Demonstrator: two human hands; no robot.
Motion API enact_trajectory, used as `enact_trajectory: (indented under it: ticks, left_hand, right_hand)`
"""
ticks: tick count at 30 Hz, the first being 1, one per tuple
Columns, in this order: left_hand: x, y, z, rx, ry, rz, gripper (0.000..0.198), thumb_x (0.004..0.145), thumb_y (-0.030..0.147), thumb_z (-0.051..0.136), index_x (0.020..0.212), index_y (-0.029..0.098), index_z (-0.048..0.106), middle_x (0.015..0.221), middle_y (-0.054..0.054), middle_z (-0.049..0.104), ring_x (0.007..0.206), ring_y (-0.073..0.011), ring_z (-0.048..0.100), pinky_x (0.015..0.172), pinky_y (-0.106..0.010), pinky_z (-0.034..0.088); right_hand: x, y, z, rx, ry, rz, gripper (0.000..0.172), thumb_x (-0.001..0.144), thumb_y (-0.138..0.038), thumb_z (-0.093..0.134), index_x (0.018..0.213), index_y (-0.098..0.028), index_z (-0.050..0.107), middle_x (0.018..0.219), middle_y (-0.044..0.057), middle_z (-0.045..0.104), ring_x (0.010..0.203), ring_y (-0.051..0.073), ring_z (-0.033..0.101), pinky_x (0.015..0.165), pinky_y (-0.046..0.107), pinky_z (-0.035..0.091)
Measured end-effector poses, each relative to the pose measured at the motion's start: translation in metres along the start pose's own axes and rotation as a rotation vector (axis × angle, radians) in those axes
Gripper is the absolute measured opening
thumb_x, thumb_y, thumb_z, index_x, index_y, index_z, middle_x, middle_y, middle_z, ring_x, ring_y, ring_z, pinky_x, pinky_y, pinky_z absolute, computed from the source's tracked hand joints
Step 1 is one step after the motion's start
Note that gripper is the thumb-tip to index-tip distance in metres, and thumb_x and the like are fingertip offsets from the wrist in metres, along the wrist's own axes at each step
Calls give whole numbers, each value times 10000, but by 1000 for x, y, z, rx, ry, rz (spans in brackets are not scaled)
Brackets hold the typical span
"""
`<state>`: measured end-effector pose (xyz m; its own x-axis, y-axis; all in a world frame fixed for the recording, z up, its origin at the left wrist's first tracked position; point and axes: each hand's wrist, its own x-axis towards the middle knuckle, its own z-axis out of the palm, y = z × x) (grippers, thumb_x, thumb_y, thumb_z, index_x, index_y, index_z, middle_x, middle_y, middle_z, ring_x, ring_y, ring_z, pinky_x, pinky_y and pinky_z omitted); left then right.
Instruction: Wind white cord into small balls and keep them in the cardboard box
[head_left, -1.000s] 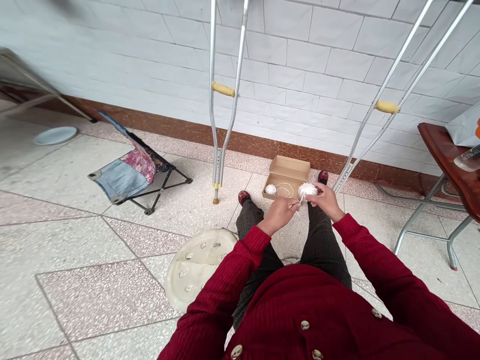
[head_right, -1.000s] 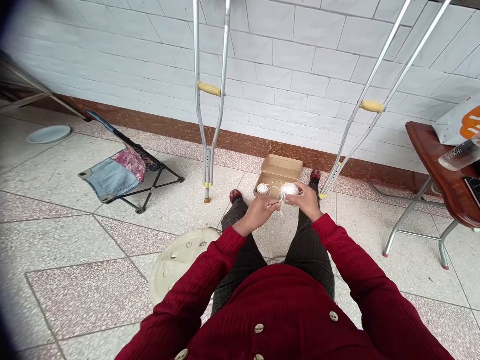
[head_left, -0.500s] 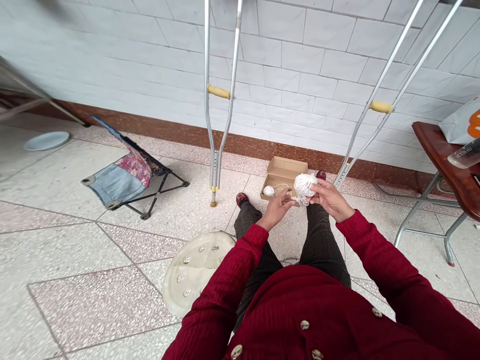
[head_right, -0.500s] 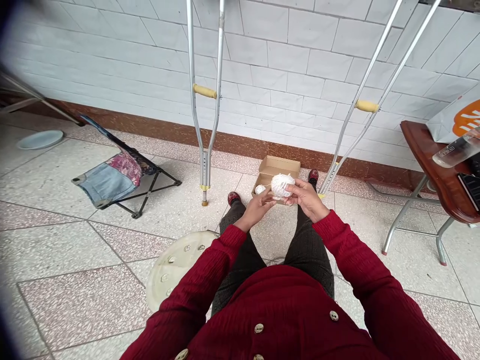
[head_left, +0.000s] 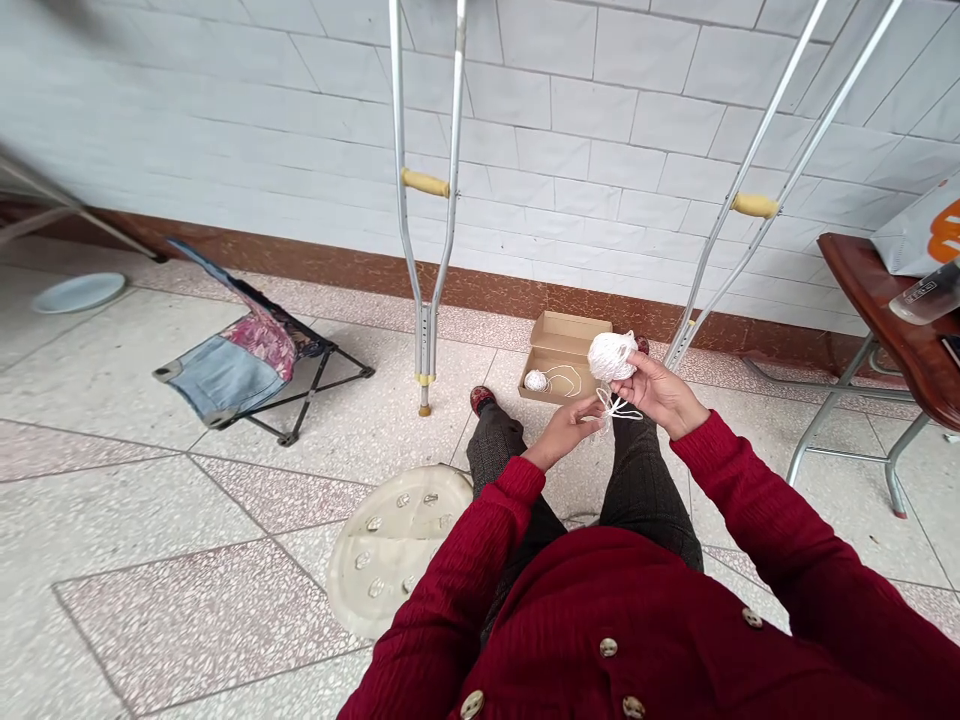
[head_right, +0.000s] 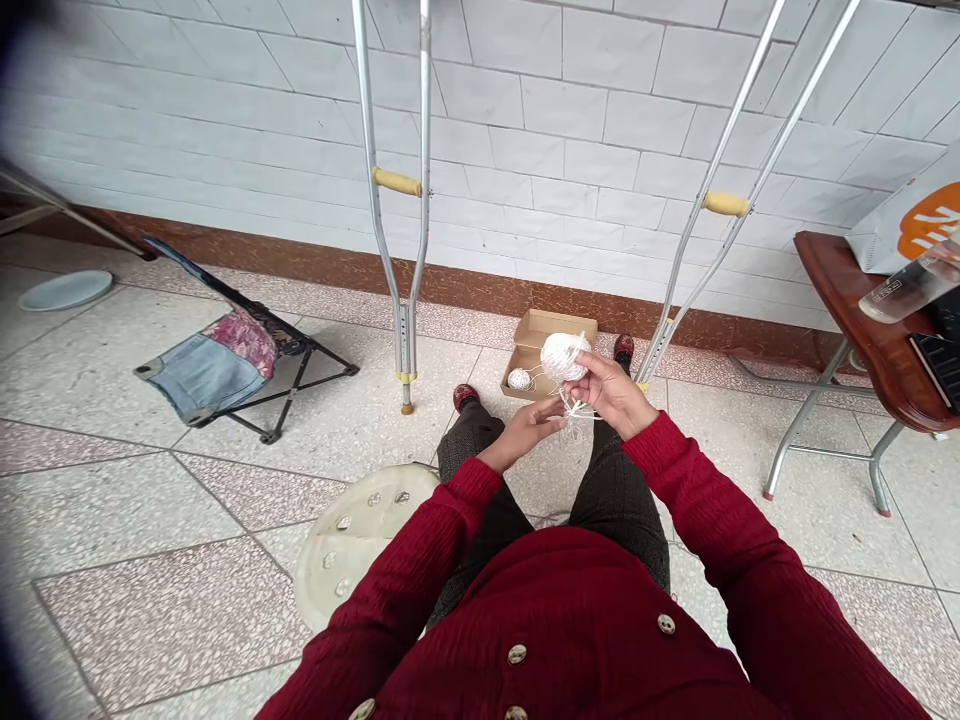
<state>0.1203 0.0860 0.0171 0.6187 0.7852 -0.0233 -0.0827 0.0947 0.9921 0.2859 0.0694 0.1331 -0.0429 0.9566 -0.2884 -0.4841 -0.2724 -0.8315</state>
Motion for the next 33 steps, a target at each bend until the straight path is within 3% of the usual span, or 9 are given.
enact_trajectory:
  ticks: [4,12,16,19,21,24,28,31,33]
  left_hand:
    - [-4,20,6,142,-20,-54,301,755,399,685,903,142,734,813,-21,702,801,-179,609,781,-300,470]
    - [-28,41,-23,395,101,12,387,859,466,527,713,160,712,752,-11,701,764,-174,615,777,-279,467]
    - [-42,57,-34,473,106,47,347,848,442,564,801,147,738,802,-28,726,786,-188,630,770,-279,480]
    - [-49,64,-41,386,260,85,343,825,413,611,948,119,737,950,-64,737,894,-218,635,848,-309,481]
    - [-50,66,-47,276,399,128,314,820,398,620,949,135,733,974,-59,732,935,-217,631,887,-315,472]
    - [-44,64,-56,104,540,175,284,817,416,610,847,154,716,896,-49,724,905,-199,636,876,-316,481]
    - [-29,48,-69,8,605,86,365,761,489,631,818,131,681,753,-57,699,792,-188,641,784,-317,504]
    - [-22,27,-80,36,672,9,406,741,520,614,805,122,665,722,-62,691,752,-183,635,727,-300,500]
    - [-21,14,-90,183,677,-64,360,749,492,598,749,136,656,699,-61,688,737,-188,629,694,-285,486]
  right_hand:
    - [1,-3,-2,-14,31,-17,322,725,-380,707,978,-212,601,797,23,686,638,140,626,543,224,541]
    - [-2,-41,-24,0,104,-172,329,723,-385,704,993,-243,581,834,-9,668,582,105,592,469,185,529]
    - [9,-55,-46,81,232,-221,284,714,-344,709,944,-237,581,790,-17,652,569,102,591,436,172,529]
    - [15,-59,-66,184,343,-265,251,710,-302,715,906,-226,579,756,-23,644,563,90,593,438,150,531]
    - [15,-59,-76,215,409,-280,234,715,-289,708,898,-216,583,749,-18,643,556,88,590,433,145,531]
    - [7,-60,-82,198,421,-300,231,722,-308,701,902,-214,592,766,-14,650,555,92,592,432,157,536]
    - [-9,-65,-65,143,317,-341,264,698,-292,724,923,-227,602,799,-21,666,563,90,597,427,159,520]
    - [-18,-72,-46,51,255,-392,275,695,-304,735,931,-213,627,816,-5,673,558,98,597,419,174,511]
    - [-22,-76,-34,-42,243,-457,279,687,-307,748,919,-193,645,805,10,671,551,105,600,423,187,509]
